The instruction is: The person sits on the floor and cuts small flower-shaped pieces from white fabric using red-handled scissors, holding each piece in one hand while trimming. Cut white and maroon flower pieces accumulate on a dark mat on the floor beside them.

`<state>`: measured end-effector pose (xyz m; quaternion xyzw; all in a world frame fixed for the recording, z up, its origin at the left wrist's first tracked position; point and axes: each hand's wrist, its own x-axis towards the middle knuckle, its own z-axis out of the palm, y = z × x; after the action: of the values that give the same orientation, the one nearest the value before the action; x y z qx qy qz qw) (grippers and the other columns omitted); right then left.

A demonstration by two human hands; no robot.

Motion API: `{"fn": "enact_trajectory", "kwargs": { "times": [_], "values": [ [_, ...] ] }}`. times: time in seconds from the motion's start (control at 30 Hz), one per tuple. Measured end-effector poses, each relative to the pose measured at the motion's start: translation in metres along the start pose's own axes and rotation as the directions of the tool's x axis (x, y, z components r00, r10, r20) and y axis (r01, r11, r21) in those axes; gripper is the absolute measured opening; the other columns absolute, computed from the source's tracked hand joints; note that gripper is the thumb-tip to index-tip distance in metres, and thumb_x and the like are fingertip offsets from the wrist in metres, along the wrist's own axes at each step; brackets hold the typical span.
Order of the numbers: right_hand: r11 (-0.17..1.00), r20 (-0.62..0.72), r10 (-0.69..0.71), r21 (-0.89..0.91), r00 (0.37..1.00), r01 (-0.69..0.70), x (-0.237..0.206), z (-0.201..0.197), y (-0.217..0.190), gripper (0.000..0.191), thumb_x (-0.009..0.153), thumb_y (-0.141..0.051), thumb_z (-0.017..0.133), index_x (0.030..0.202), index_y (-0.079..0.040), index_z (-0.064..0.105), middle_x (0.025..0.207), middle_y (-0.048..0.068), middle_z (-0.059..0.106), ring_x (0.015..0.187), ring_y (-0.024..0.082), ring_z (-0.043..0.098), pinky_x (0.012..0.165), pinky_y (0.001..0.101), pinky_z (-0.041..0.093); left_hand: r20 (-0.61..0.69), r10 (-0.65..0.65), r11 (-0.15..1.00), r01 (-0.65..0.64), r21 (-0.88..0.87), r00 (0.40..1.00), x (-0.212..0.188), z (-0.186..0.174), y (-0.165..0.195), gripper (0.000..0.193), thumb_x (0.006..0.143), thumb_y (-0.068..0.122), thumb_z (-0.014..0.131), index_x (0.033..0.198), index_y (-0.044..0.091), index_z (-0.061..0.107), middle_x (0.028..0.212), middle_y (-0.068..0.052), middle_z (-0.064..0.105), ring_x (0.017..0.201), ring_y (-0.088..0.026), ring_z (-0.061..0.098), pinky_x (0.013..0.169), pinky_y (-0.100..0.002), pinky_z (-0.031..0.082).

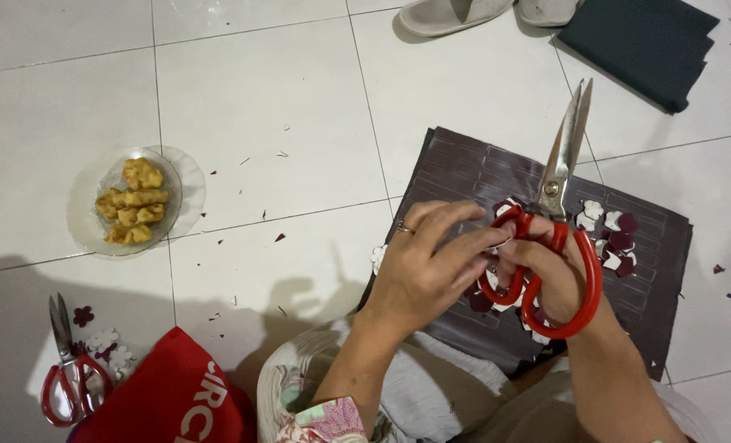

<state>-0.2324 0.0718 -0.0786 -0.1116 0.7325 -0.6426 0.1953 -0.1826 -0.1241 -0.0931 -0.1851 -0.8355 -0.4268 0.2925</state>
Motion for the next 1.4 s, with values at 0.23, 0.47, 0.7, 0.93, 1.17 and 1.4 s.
{"fn": "enact_trajectory", "kwargs": {
  "times": [0.23,0.47,0.7,0.93,1.17,1.4],
  "values": [
    [0.923,-0.120,-0.093,-0.382,0.988,0.041,-0.002,0.007,0.001,0.015,0.089,-0.015,0.058,0.081,-0.005,0.065,0.065,0.006,0.066,0.056,0.017,0.062,0.053,0.0335,0.050,0.006,-0.216,0.960,0.213,-0.183,0.976,-0.004,-0.006,0.008,0.023,0.087,0.007,0.081,0.108,0.014,0.075,0.130,-0.005,0.063,0.118,-0.020,0.064,0.098,-0.032,0.061],
    [0.620,0.015,-0.652,-0.565,0.758,0.544,0.002,0.011,0.009,0.008,0.092,-0.008,0.065,0.095,-0.001,0.067,0.064,0.001,0.061,0.051,0.010,0.060,0.061,0.0309,0.053,0.320,-0.538,0.196,0.485,-0.852,0.780,-0.002,0.003,0.006,0.003,0.093,0.007,0.070,0.096,0.006,0.069,0.126,-0.008,0.064,0.107,-0.016,0.066,0.092,-0.030,0.062],
    [0.592,-0.015,-0.730,-0.515,0.684,0.620,0.004,0.013,0.022,0.006,0.092,-0.003,0.064,0.097,-0.001,0.067,0.074,0.007,0.065,0.055,0.008,0.061,0.050,0.0237,0.046,0.397,-0.511,0.036,0.481,-0.876,0.762,-0.003,0.000,0.004,0.028,0.092,0.001,0.076,0.117,0.003,0.062,0.104,-0.005,0.069,0.095,-0.010,0.065,0.085,-0.027,0.057],
    [0.561,0.003,-0.716,-0.593,0.698,0.578,0.002,0.009,0.020,0.002,0.095,-0.006,0.068,0.095,-0.005,0.066,0.080,0.008,0.068,0.063,0.012,0.064,0.057,0.0272,0.048,0.314,-0.565,0.124,0.455,-0.882,0.763,0.004,-0.008,0.008,0.040,0.087,-0.002,0.075,0.124,0.004,0.061,0.102,-0.005,0.071,0.090,-0.011,0.068,0.080,-0.024,0.061],
    [0.742,-0.072,-0.588,-0.445,0.806,0.502,-0.003,0.011,0.011,0.008,0.098,-0.012,0.069,0.102,-0.005,0.068,0.076,0.004,0.067,0.060,0.008,0.061,0.053,0.0228,0.046,0.249,-0.669,0.245,0.525,-0.815,0.700,0.009,-0.019,0.008,0.041,0.086,-0.002,0.076,0.125,0.005,0.063,0.105,-0.003,0.072,0.091,-0.007,0.067,0.076,-0.021,0.058],
    [0.795,-0.053,-0.533,-0.372,0.844,0.479,-0.009,0.016,0.013,0.019,0.098,-0.011,0.072,0.114,-0.002,0.068,0.087,0.005,0.069,0.067,0.007,0.060,0.057,0.0240,0.045,0.243,-0.643,0.240,0.493,-0.836,0.726,0.000,-0.013,0.007,0.025,0.092,-0.001,0.073,0.117,0.003,0.071,0.100,-0.002,0.074,0.088,-0.006,0.067,0.076,-0.021,0.056]
  ]
}}
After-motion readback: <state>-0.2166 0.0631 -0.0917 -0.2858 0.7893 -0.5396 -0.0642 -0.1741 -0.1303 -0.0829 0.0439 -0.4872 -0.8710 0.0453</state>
